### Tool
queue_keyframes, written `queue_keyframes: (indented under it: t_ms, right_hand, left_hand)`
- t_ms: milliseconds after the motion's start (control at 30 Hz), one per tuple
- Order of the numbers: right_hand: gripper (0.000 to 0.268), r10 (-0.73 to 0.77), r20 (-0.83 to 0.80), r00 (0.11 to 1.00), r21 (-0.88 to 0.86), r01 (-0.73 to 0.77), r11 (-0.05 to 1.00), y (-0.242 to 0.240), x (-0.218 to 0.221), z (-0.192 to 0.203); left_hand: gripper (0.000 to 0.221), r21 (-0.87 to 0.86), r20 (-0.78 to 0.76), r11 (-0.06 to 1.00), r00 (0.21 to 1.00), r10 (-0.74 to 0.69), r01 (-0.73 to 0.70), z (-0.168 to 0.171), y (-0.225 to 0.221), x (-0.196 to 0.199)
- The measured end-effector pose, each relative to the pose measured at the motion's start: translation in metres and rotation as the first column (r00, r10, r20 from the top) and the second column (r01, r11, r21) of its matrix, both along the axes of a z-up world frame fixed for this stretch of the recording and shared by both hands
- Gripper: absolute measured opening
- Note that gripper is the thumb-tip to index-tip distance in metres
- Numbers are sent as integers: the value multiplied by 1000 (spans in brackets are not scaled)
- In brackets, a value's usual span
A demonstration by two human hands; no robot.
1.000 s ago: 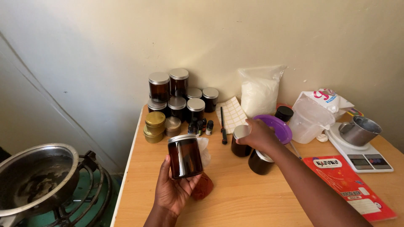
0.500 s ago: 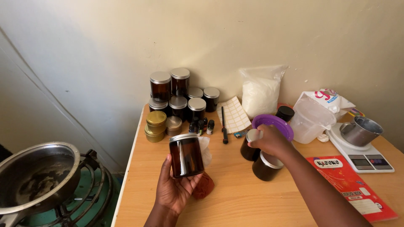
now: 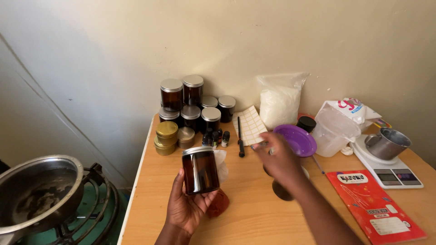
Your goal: Wiping glass jars with a cloth and arranging them on a workspace table.
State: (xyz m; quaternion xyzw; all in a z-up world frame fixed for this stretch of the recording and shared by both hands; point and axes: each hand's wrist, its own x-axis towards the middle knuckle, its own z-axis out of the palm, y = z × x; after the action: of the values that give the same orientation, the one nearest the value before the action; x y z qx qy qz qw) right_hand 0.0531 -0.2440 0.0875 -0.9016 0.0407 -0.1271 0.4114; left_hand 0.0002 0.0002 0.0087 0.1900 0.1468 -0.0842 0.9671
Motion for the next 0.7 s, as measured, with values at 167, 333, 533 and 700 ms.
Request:
queue_keyframes:
  t_ms: [167, 333, 533, 700]
  right_hand:
    - [52, 276, -274, 921, 335, -177, 926, 50, -6, -53]
    - [24, 330, 55, 942, 722, -266, 639, 72, 0, -108]
    - [22, -127, 89, 988, 833, -4, 553, 68, 2, -129]
    - [18, -211, 541, 814, 504, -113, 856, 63, -10, -149]
  left_hand:
    - [62, -44, 11, 999, 1000, -22, 22, -11, -1, 0]
    - [61, 66, 3, 997, 999, -38, 38, 1, -4, -3]
    - [56, 65, -8, 992, 994, 109, -108, 21, -4, -8]
    - [35, 237, 74, 965, 993, 92, -108, -8, -7, 1]
